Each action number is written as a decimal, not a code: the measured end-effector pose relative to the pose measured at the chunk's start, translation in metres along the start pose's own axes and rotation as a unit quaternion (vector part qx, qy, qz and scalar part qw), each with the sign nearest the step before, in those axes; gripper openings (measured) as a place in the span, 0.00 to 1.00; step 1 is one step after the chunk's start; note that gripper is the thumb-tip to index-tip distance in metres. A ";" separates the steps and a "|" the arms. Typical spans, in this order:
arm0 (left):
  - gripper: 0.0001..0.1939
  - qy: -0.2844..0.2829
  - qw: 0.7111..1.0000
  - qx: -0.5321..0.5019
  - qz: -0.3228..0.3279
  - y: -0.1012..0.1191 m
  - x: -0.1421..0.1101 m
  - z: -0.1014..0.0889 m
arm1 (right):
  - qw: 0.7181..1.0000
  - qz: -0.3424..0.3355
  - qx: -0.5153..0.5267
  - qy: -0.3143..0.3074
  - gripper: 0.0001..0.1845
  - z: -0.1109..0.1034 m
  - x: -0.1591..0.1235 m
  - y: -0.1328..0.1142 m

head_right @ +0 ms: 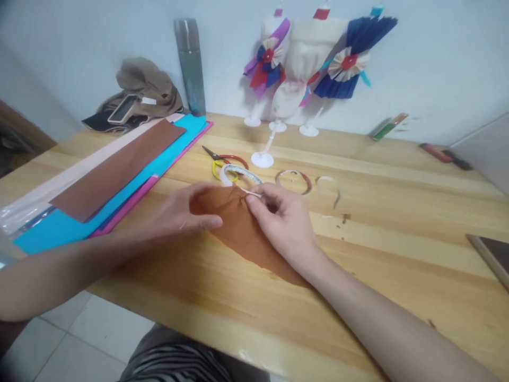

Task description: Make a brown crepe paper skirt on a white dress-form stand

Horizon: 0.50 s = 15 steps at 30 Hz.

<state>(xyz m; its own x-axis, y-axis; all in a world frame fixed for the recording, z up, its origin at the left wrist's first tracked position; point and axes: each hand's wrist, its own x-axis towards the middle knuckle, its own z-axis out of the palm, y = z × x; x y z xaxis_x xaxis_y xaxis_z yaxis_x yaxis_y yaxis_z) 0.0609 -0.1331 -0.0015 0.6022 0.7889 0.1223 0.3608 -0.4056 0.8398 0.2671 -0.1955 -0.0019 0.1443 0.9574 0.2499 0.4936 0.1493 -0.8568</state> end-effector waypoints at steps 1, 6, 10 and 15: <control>0.25 -0.032 0.999 -0.014 0.005 -0.002 0.000 0.003 | 1.000 0.005 0.007 0.003 0.09 0.000 0.001 0.001; 0.06 -0.104 0.992 -0.074 -0.011 -0.004 -0.002 0.011 | 0.999 0.019 0.026 0.014 0.10 -0.004 0.005 0.002; 0.06 -0.108 0.988 -0.087 -0.074 -0.002 -0.003 0.010 | 0.999 0.036 0.021 0.010 0.10 -0.007 0.006 0.003; 0.10 -0.123 0.986 -0.094 -0.061 -0.003 0.002 0.006 | 1.000 0.011 0.009 0.022 0.10 -0.009 0.008 0.004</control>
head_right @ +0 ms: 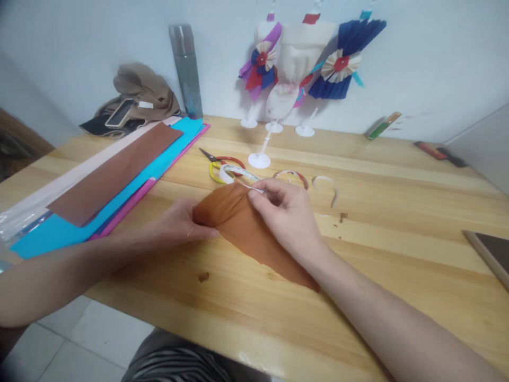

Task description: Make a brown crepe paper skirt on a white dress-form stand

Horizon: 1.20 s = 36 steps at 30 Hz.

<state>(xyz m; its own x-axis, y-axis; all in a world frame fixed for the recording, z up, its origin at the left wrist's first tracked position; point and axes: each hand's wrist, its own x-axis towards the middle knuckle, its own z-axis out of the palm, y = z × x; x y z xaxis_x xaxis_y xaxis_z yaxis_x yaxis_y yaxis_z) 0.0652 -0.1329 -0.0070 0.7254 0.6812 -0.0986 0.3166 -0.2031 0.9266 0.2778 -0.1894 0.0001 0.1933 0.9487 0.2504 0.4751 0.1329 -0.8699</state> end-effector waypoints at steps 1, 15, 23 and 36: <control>0.14 0.005 1.000 0.006 0.002 0.000 0.001 -0.001 | 1.000 -0.007 -0.007 0.003 0.10 0.000 0.000 0.000; 0.10 0.126 0.917 0.233 0.299 0.002 -0.003 -0.009 | 0.981 -0.118 -0.143 -0.057 0.08 0.015 -0.023 -0.020; 0.15 0.121 0.931 0.214 0.270 0.000 -0.001 -0.001 | 0.970 -0.162 -0.172 -0.049 0.10 0.018 -0.028 -0.016; 0.14 0.126 0.914 0.239 0.303 -0.004 0.002 0.003 | 0.913 -0.176 -0.368 -0.019 0.26 0.019 -0.034 -0.010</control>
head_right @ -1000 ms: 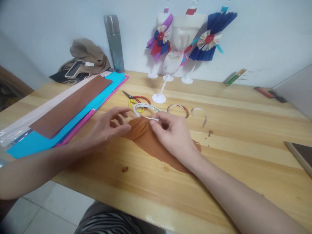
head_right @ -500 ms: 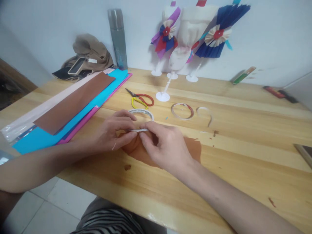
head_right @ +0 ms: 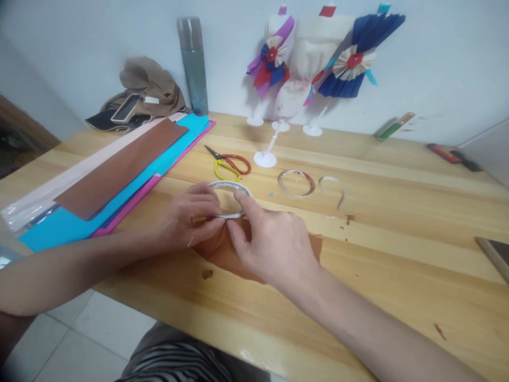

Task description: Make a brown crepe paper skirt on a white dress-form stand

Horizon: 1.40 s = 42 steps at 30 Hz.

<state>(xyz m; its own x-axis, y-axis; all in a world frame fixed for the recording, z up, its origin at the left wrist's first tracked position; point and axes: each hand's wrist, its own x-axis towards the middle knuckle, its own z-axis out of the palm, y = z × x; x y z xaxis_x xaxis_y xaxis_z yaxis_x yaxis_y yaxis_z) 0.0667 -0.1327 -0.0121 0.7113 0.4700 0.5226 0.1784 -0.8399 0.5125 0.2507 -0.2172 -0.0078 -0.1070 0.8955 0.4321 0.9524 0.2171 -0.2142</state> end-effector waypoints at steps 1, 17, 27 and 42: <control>0.12 0.010 1.000 0.000 0.012 0.000 0.000 0.001 | 1.000 0.001 0.001 0.000 0.26 0.000 0.000 0.000; 0.15 0.067 0.997 0.034 0.021 -0.008 0.000 0.003 | 0.980 0.072 0.180 0.036 0.12 -0.002 0.005 0.005; 0.16 0.042 0.999 0.011 -0.023 -0.009 -0.002 0.005 | 0.953 0.114 0.278 -0.050 0.10 0.001 0.014 0.010; 0.15 0.037 0.998 -0.024 -0.034 -0.008 -0.002 0.005 | 0.943 0.095 0.313 -0.066 0.09 -0.001 0.013 0.009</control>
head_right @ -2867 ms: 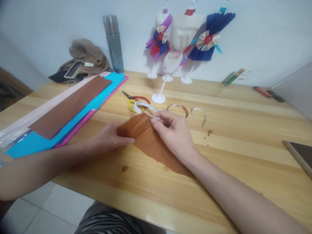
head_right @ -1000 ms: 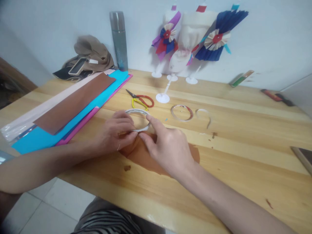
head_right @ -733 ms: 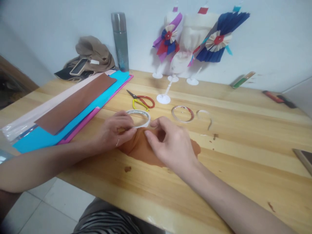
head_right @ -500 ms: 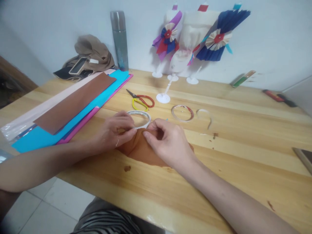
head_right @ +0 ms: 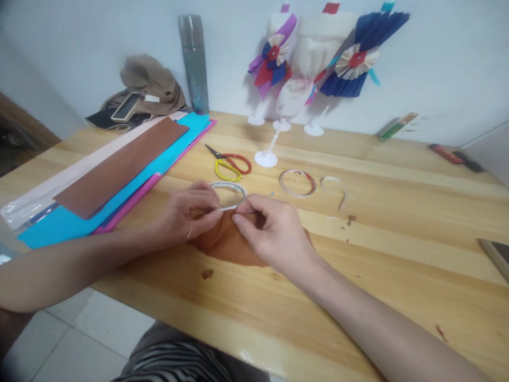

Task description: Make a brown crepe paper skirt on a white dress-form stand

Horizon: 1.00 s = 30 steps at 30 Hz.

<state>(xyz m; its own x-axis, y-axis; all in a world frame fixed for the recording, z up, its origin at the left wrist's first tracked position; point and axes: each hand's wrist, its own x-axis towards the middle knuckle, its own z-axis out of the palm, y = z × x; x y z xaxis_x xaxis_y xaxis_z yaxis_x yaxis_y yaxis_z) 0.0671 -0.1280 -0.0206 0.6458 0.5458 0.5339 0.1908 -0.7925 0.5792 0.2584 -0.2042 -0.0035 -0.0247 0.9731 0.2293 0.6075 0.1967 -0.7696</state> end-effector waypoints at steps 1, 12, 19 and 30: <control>0.15 0.000 1.000 -0.001 0.000 0.001 0.000 0.000 | 1.000 0.001 0.001 0.001 0.08 0.000 0.000 0.000; 0.14 -0.002 1.000 -0.018 -0.016 0.002 0.000 -0.001 | 1.000 -0.008 0.024 -0.011 0.06 0.001 -0.002 -0.003; 0.15 0.007 1.000 -0.016 -0.012 0.000 0.000 0.000 | 0.999 -0.002 0.042 -0.004 0.11 -0.001 0.000 -0.004; 0.16 0.019 1.000 -0.005 -0.017 0.000 0.001 -0.003 | 0.995 -0.089 -0.036 0.003 0.09 -0.015 0.005 -0.008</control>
<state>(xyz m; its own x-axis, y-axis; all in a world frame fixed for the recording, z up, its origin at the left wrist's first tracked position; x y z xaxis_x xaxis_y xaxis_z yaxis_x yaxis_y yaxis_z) 0.0656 -0.1264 -0.0188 0.6106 0.5827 0.5363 0.2055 -0.7705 0.6034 0.2653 -0.2028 0.0128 -0.1316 0.9229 0.3618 0.6495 0.3560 -0.6719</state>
